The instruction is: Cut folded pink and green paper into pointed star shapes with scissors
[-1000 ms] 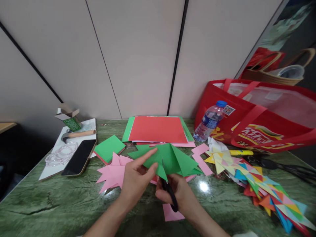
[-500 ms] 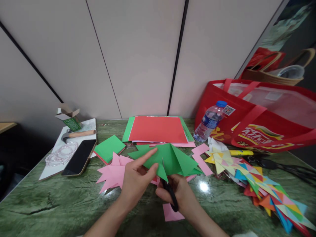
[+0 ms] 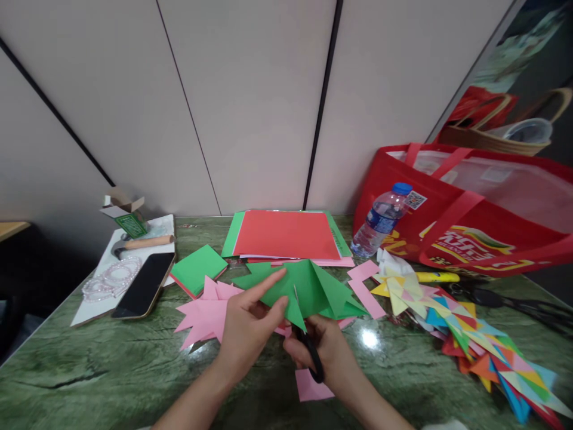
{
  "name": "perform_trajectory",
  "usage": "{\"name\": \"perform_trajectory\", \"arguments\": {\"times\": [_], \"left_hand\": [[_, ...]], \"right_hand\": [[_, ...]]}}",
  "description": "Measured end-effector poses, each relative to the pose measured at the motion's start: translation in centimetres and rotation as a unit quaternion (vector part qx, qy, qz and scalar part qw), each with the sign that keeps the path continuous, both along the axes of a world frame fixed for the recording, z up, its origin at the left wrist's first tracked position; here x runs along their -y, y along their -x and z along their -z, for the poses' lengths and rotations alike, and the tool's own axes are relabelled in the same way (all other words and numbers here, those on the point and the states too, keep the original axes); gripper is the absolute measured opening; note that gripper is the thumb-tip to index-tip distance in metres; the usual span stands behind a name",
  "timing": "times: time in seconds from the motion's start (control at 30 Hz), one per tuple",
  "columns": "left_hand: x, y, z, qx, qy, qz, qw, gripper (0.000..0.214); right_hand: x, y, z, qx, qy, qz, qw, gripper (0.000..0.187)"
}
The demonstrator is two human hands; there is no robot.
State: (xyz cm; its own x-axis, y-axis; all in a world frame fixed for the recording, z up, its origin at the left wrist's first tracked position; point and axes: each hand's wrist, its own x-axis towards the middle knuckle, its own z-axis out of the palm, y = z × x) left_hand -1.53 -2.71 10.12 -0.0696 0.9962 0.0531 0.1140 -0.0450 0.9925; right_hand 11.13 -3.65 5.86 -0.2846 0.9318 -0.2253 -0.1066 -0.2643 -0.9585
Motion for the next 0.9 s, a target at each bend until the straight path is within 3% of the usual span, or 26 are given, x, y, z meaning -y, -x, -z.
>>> {"name": "perform_trajectory", "arguments": {"times": [0.3, 0.47, 0.57, 0.67, 0.73, 0.8, 0.9], "left_hand": [[0.1, -0.1, -0.1, 0.020, 0.007, 0.008, 1.000, 0.042], [0.0, 0.0, 0.3, 0.009, 0.010, 0.016, 1.000, 0.042], [-0.5, 1.1, 0.2, -0.036, -0.026, -0.032, 0.999, 0.036], [-1.2, 3.1, -0.6, -0.074, -0.069, -0.111, 0.989, 0.035], [-1.6, 4.3, -1.4, -0.112, -0.077, -0.132, 0.982, 0.034], [-1.7, 5.1, -2.1, -0.151, -0.071, -0.099, 0.981, 0.028], [-1.6, 5.2, -2.6, -0.172, -0.029, -0.007, 0.985, 0.025]], "right_hand": [[0.2, 0.0, 0.8, 0.019, -0.004, 0.000, 1.000, 0.041], [0.1, 0.0, 0.8, -0.020, 0.006, -0.021, 1.000, 0.043], [0.0, -0.4, 0.8, -0.056, -0.003, -0.072, 0.996, 0.044], [0.1, -1.2, 0.5, -0.079, -0.003, -0.171, 0.982, 0.044], [0.2, -2.0, 0.3, -0.117, 0.006, -0.228, 0.967, 0.042], [0.1, -2.6, 0.3, -0.192, 0.014, -0.249, 0.949, 0.046], [-0.5, -3.2, 0.8, -0.268, 0.008, -0.225, 0.937, 0.056]]}}
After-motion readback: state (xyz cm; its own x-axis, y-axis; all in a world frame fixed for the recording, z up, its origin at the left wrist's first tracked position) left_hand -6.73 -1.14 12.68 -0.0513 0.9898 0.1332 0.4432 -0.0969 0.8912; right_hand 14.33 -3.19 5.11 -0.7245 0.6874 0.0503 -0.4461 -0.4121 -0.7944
